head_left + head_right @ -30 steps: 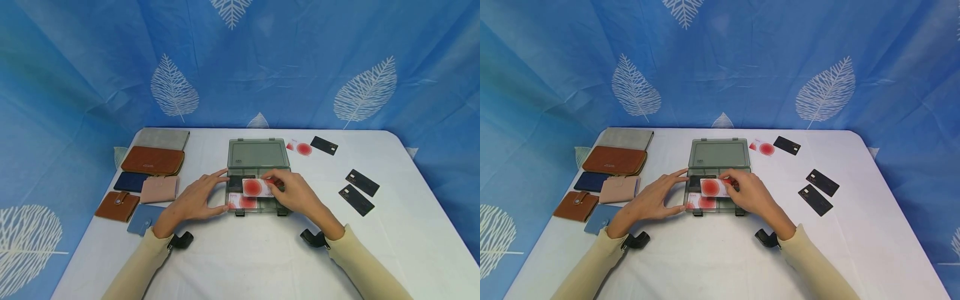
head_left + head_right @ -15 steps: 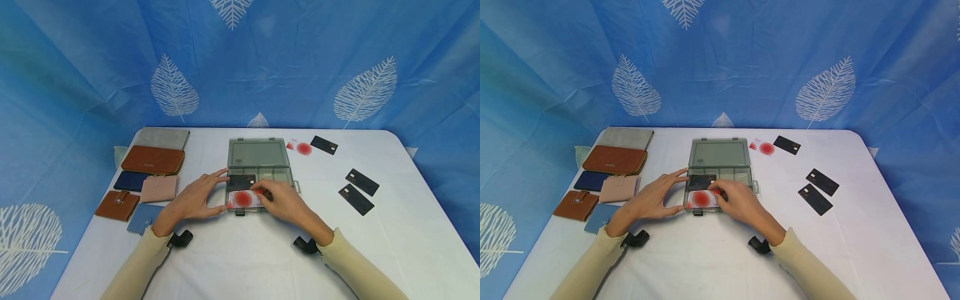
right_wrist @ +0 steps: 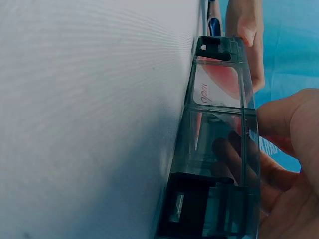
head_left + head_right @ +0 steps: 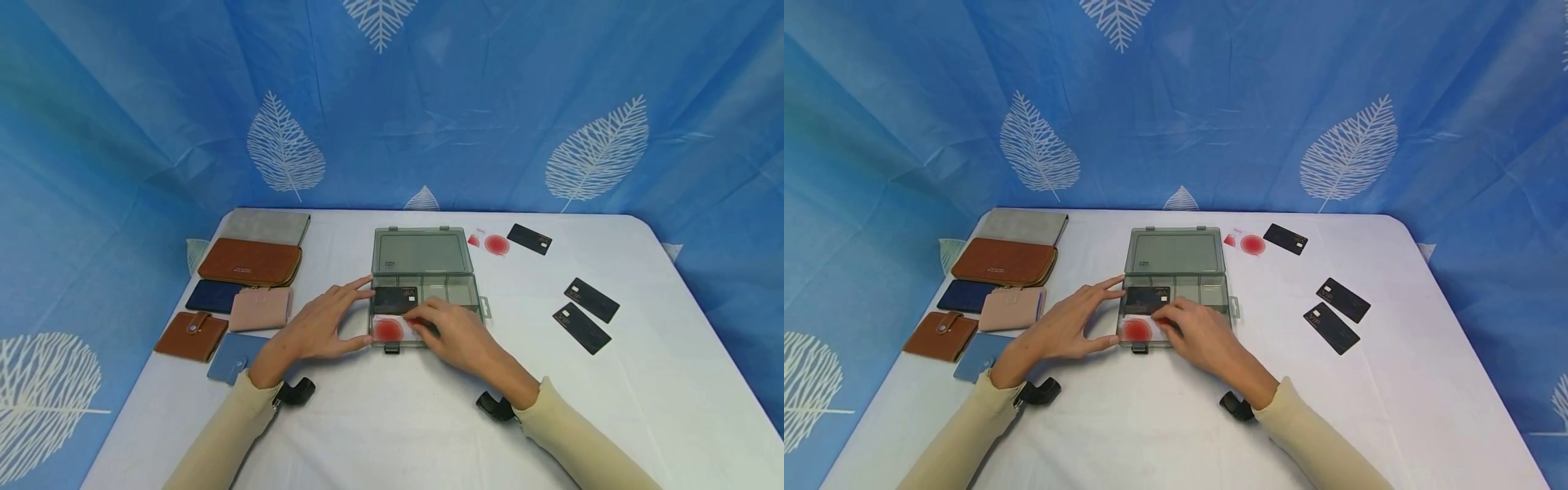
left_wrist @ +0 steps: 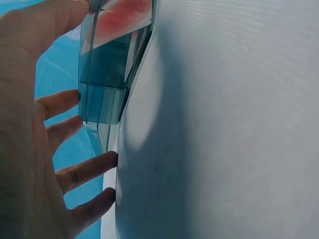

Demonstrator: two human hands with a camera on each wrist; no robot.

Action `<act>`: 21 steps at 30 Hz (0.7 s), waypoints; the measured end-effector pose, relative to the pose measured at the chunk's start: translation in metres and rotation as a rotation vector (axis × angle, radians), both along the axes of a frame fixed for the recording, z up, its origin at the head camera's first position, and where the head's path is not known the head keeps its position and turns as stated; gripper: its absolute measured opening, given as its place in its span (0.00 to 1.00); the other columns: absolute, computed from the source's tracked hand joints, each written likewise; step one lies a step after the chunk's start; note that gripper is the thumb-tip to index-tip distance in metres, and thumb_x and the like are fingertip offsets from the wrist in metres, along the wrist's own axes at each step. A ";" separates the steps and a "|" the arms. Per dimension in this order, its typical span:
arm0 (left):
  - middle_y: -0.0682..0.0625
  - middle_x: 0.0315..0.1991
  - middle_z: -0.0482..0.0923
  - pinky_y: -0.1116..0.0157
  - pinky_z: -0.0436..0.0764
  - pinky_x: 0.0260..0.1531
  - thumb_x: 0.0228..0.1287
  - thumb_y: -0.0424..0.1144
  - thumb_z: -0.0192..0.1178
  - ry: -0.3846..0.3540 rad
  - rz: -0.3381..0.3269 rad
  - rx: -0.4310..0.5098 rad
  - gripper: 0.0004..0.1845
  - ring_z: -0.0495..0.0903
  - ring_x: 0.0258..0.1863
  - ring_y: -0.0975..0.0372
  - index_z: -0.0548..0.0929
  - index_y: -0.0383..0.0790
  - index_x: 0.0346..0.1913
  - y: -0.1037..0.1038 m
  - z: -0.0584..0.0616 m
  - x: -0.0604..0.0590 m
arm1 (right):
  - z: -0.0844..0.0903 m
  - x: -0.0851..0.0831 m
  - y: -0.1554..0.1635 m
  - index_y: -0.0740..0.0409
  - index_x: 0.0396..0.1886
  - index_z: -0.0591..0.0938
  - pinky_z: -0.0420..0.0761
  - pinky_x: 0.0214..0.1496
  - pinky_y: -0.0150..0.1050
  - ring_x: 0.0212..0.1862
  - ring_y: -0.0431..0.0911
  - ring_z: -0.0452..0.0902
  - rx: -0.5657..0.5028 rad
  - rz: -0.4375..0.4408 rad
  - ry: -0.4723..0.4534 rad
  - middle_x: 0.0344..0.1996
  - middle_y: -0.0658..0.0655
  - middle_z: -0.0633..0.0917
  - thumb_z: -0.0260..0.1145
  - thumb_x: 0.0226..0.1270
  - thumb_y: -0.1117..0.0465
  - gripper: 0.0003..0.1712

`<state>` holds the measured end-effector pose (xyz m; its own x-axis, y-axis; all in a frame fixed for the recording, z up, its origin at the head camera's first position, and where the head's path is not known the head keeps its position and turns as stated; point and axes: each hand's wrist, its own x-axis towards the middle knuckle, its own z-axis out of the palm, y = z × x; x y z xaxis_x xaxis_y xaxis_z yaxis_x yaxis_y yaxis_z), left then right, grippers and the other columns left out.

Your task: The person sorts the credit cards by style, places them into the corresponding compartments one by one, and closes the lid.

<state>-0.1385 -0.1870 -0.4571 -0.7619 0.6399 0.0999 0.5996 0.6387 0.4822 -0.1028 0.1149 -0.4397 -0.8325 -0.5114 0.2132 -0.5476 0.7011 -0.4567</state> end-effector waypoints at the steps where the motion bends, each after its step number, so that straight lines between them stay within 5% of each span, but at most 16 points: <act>1: 0.53 0.87 0.53 0.38 0.77 0.64 0.66 0.63 0.70 0.000 0.002 0.001 0.45 0.72 0.74 0.46 0.72 0.45 0.81 0.000 0.000 0.000 | 0.000 0.001 0.000 0.49 0.57 0.91 0.86 0.44 0.42 0.43 0.44 0.86 0.003 0.003 0.004 0.50 0.51 0.87 0.75 0.73 0.61 0.15; 7: 0.54 0.88 0.52 0.38 0.77 0.64 0.66 0.63 0.70 0.014 0.005 -0.005 0.45 0.73 0.73 0.46 0.71 0.45 0.81 0.002 -0.001 0.000 | -0.001 0.003 -0.002 0.54 0.61 0.90 0.85 0.41 0.37 0.41 0.43 0.84 0.038 0.028 0.029 0.51 0.53 0.83 0.74 0.75 0.58 0.18; 21: 0.55 0.87 0.55 0.38 0.76 0.66 0.65 0.64 0.71 0.009 0.017 0.006 0.48 0.72 0.74 0.47 0.71 0.44 0.81 0.003 -0.003 -0.001 | -0.002 0.000 0.002 0.53 0.54 0.92 0.88 0.54 0.46 0.52 0.46 0.89 0.083 0.079 0.087 0.51 0.52 0.90 0.72 0.77 0.54 0.13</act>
